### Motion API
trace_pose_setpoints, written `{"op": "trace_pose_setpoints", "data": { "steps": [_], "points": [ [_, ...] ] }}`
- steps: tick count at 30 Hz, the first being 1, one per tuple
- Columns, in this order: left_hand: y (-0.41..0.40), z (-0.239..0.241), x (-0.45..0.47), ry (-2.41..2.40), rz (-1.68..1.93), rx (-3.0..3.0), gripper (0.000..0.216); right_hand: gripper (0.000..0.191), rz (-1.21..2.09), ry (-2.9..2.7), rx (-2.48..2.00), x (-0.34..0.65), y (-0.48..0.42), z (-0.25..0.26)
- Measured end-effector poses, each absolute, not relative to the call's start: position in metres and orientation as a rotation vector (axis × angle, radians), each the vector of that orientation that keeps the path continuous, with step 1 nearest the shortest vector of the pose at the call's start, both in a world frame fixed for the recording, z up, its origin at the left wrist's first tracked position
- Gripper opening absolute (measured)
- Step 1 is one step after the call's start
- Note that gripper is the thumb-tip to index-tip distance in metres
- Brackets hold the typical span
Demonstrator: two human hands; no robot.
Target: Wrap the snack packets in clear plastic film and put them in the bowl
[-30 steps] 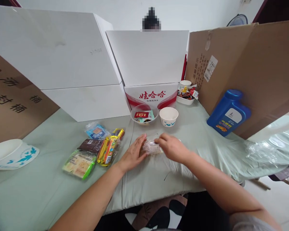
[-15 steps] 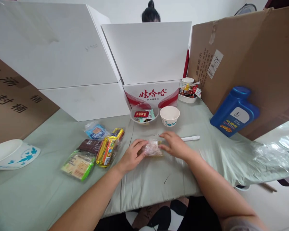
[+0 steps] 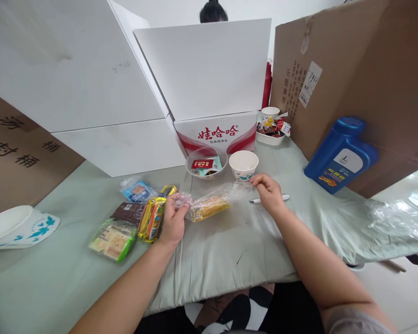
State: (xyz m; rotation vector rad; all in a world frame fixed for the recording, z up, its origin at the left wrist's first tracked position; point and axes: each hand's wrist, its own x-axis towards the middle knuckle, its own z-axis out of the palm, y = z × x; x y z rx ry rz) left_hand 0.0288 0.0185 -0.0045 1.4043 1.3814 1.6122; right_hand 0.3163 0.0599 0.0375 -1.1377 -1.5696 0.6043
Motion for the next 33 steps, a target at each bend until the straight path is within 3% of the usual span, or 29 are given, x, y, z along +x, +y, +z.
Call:
{"op": "trace_pose_setpoints", "data": {
  "steps": [6,10,13,16,17,22,26,29,33],
  "points": [
    [0.016,0.004,0.022,1.244,1.911,1.578,0.04,0.009,0.585,-1.379,-1.214,0.316,0.06,0.035],
    [0.007,0.022,0.02,1.317,2.001,2.109,0.032,0.024,0.75,-1.853,-1.067,0.296,0.04,0.04],
    [0.003,0.03,0.024,1.396,1.632,2.567,0.041,0.04,0.734,-2.394,-0.908,0.28,0.025,0.044],
    [0.004,0.028,0.03,1.489,1.101,2.736,0.046,0.014,0.544,-2.666,-0.918,0.275,0.025,0.043],
    [0.005,0.027,0.032,1.507,0.986,2.751,0.042,0.014,0.486,-2.658,-0.956,0.278,0.027,0.041],
    [0.002,0.031,0.033,1.56,1.073,2.789,0.017,0.02,0.283,-2.311,-1.035,0.301,0.034,0.053],
    [-0.011,0.045,0.033,1.23,1.249,2.889,0.017,0.017,0.769,-2.521,-0.685,0.309,0.019,0.077],
    [-0.022,0.046,0.039,0.895,0.918,2.91,0.013,0.019,1.158,-2.751,-0.687,0.304,0.011,0.08],
    [-0.033,0.034,0.052,0.828,0.489,2.935,0.032,0.032,0.785,-2.813,-1.13,0.294,0.014,0.062]
  ]
}}
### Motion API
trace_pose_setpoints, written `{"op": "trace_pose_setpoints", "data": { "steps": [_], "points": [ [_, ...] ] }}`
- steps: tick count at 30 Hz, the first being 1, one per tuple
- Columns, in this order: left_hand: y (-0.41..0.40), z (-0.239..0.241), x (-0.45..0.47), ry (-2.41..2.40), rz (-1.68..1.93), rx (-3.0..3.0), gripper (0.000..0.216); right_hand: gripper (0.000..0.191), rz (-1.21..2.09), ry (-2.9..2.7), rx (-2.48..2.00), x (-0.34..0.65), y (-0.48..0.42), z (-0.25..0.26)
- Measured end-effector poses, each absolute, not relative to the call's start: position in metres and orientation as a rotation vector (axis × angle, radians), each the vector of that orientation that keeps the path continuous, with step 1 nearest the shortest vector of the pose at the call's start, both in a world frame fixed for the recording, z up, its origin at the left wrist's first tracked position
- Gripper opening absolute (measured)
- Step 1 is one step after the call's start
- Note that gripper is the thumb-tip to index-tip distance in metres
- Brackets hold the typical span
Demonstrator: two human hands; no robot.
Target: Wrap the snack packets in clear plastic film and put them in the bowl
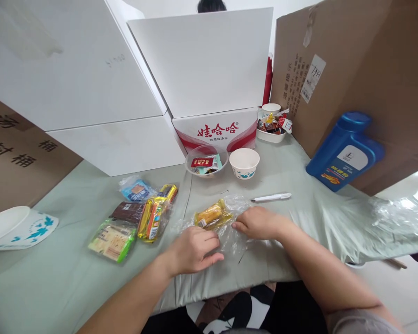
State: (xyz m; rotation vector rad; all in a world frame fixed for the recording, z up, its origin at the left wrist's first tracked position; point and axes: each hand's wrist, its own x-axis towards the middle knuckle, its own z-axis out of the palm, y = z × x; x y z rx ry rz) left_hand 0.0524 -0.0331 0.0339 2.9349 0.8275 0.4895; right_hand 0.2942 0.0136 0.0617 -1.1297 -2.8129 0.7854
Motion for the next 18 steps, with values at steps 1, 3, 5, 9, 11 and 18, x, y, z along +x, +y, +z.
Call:
{"op": "trace_pose_setpoints", "data": {
  "steps": [1,3,5,9,11,18],
  "points": [
    [-0.035,0.031,0.055,0.842,0.431,2.947,0.031,0.028,0.653,-2.783,-1.211,0.293,0.015,0.056],
    [-0.036,0.027,0.057,0.87,0.347,2.957,0.027,0.024,0.476,-2.673,-1.311,0.29,0.018,0.048],
    [-0.037,0.026,0.057,0.883,0.283,2.951,0.022,0.037,0.416,-2.552,-1.277,0.286,0.019,0.043],
    [-0.036,0.027,0.055,0.846,0.251,2.93,0.017,0.048,0.428,-2.532,-0.849,0.274,0.018,0.035],
    [-0.035,0.027,0.055,0.82,0.271,2.929,0.017,0.054,0.404,-2.575,-0.761,0.266,0.018,0.029],
    [-0.028,0.023,0.055,0.785,0.379,2.87,0.018,0.048,0.305,-2.598,-1.003,0.26,0.021,0.025]
  ]
}}
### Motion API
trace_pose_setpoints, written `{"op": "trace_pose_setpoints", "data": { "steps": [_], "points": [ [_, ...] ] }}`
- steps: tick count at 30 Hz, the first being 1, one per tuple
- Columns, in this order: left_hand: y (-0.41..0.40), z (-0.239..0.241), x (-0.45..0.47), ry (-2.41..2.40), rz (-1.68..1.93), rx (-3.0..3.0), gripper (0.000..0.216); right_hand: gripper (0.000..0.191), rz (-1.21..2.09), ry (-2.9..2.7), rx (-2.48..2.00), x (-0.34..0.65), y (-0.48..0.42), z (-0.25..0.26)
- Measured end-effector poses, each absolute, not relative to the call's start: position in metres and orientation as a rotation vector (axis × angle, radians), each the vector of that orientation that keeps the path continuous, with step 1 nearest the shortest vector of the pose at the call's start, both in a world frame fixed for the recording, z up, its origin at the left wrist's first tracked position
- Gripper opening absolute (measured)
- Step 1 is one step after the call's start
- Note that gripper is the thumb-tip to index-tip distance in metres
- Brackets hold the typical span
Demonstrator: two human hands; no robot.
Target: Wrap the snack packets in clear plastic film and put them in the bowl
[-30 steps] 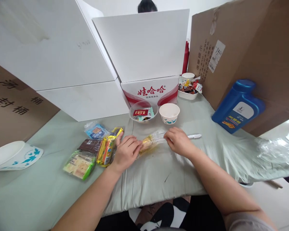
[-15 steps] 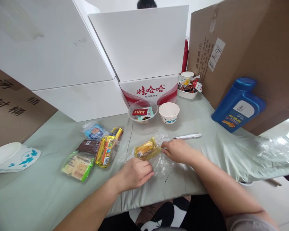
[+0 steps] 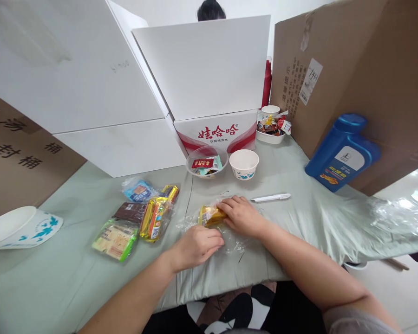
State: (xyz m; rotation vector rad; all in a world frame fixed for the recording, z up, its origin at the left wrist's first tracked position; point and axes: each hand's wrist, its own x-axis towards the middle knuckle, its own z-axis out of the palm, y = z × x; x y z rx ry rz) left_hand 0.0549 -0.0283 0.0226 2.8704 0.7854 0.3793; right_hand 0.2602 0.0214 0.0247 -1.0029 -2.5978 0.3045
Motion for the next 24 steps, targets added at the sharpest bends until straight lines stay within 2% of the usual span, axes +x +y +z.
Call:
{"op": "trace_pose_setpoints", "data": {
  "steps": [4,8,11,14,18,21,24],
  "points": [
    [-0.026,0.023,0.052,0.807,0.354,2.748,0.016,0.037,0.409,-2.398,-1.149,0.281,0.033,0.035],
    [-0.025,0.023,0.052,0.831,0.312,2.635,0.014,0.03,0.787,-1.96,-1.274,0.308,0.051,0.037],
    [-0.024,0.022,0.051,0.873,0.324,2.604,0.013,0.031,0.974,-1.588,-1.182,0.317,0.06,0.035],
    [-0.024,0.021,0.051,0.904,0.3,2.605,0.012,0.033,0.841,-1.368,-1.067,0.31,0.063,0.042],
    [-0.024,0.022,0.054,0.94,0.208,2.594,0.012,0.035,0.638,-1.367,-0.962,0.285,0.085,0.065],
    [-0.023,0.023,0.056,0.954,0.148,2.586,0.013,0.035,0.631,-1.389,-0.971,0.261,0.124,0.081],
    [-0.022,0.023,0.056,0.946,0.133,2.615,0.012,0.037,0.68,-1.492,-1.181,0.243,0.157,0.09]
  ]
}}
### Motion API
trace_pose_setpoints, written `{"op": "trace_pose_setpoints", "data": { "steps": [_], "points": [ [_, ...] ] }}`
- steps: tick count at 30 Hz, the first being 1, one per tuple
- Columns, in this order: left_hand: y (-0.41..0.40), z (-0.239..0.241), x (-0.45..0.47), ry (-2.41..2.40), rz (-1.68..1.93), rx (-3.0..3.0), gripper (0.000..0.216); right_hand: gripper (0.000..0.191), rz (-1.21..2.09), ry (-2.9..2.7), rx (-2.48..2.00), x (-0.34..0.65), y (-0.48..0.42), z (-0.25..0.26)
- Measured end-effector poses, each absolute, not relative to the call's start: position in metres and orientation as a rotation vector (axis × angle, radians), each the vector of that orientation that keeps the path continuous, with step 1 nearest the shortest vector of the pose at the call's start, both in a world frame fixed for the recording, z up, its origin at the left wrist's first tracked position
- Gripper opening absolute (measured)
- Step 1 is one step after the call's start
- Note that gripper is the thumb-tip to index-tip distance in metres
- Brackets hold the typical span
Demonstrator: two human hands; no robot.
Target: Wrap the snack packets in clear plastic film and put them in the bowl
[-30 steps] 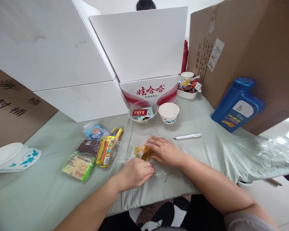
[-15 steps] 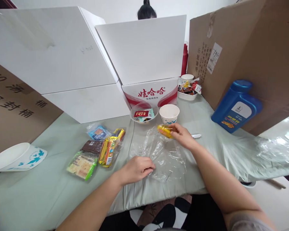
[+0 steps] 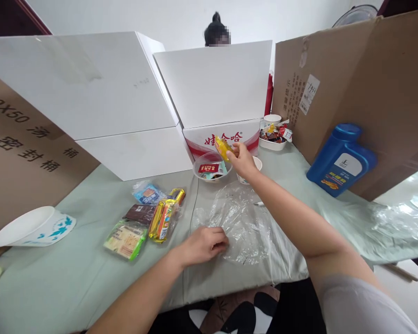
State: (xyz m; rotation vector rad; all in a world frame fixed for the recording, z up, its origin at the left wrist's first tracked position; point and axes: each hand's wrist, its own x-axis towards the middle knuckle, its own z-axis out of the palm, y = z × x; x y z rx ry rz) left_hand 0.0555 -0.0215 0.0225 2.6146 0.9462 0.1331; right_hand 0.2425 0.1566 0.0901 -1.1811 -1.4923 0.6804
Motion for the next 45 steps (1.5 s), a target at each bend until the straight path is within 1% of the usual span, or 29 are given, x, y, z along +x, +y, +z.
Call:
{"op": "trace_pose_setpoints", "data": {
  "steps": [2,5,7,10,12,14,16,18,19,21,24,27,30,33,35,37,38,40,42,45],
  "points": [
    [-0.021,0.021,0.054,0.944,0.153,2.643,0.012,0.035,0.656,-1.608,-1.29,0.236,0.158,0.092],
    [-0.021,0.018,0.052,0.953,0.202,2.687,0.013,0.027,0.584,-1.824,-1.252,0.237,0.125,0.085],
    [-0.022,0.018,0.052,0.95,0.236,2.707,0.013,0.019,0.578,-2.027,-1.185,0.243,0.091,0.073],
    [-0.025,0.02,0.053,0.929,0.352,2.697,0.012,0.018,0.374,-2.364,-1.151,0.255,0.044,0.045],
    [-0.025,0.024,0.054,0.975,0.488,2.679,0.011,0.027,0.26,-2.54,-1.113,0.261,0.025,0.027],
    [-0.022,0.027,0.051,1.139,0.623,2.664,0.013,0.046,0.21,-2.647,-1.106,0.266,0.018,0.015],
    [-0.015,0.028,0.046,1.427,0.689,2.631,0.023,0.067,0.208,-2.696,-1.157,0.268,0.017,0.01],
    [-0.006,0.026,0.038,1.737,0.654,2.555,0.033,0.086,0.231,-2.723,-1.24,0.268,0.02,0.01],
    [-0.001,0.024,0.034,1.862,0.61,2.51,0.035,0.093,0.243,-2.734,-1.278,0.268,0.02,0.011],
    [0.006,0.022,0.029,1.989,0.53,2.455,0.034,0.099,0.256,-2.759,-1.336,0.269,0.02,0.015],
    [0.008,0.022,0.028,1.851,0.524,2.52,0.028,0.098,0.222,-2.772,-1.351,0.272,0.016,0.02],
    [0.001,0.025,0.035,1.649,0.462,2.576,0.033,0.087,0.158,-2.719,-1.359,0.275,0.015,0.023],
    [-0.003,0.028,0.038,1.755,0.326,2.496,0.041,0.069,0.09,-2.622,-1.506,0.279,0.021,0.023],
    [-0.001,0.03,0.035,1.913,0.239,2.367,0.033,0.057,0.05,-2.549,-1.611,0.284,0.03,0.023],
    [0.002,0.03,0.032,1.93,0.227,2.356,0.025,0.056,0.05,-2.53,-1.614,0.286,0.032,0.023],
    [0.003,0.029,0.032,1.842,0.289,2.434,0.018,0.062,0.063,-2.542,-1.586,0.287,0.031,0.024],
    [0.003,0.029,0.033,1.756,0.326,2.488,0.019,0.067,0.078,-2.56,-1.564,0.287,0.029,0.025],
    [0.0,0.028,0.035,1.564,0.341,2.57,0.036,0.075,0.118,-2.611,-1.516,0.287,0.026,0.025],
    [-0.003,0.026,0.036,1.464,0.264,2.579,0.056,0.082,0.152,-2.641,-1.515,0.287,0.025,0.024],
    [-0.004,0.023,0.033,1.581,0.154,2.485,0.07,0.091,0.136,-2.604,-1.618,0.29,0.026,0.02]
  ]
}}
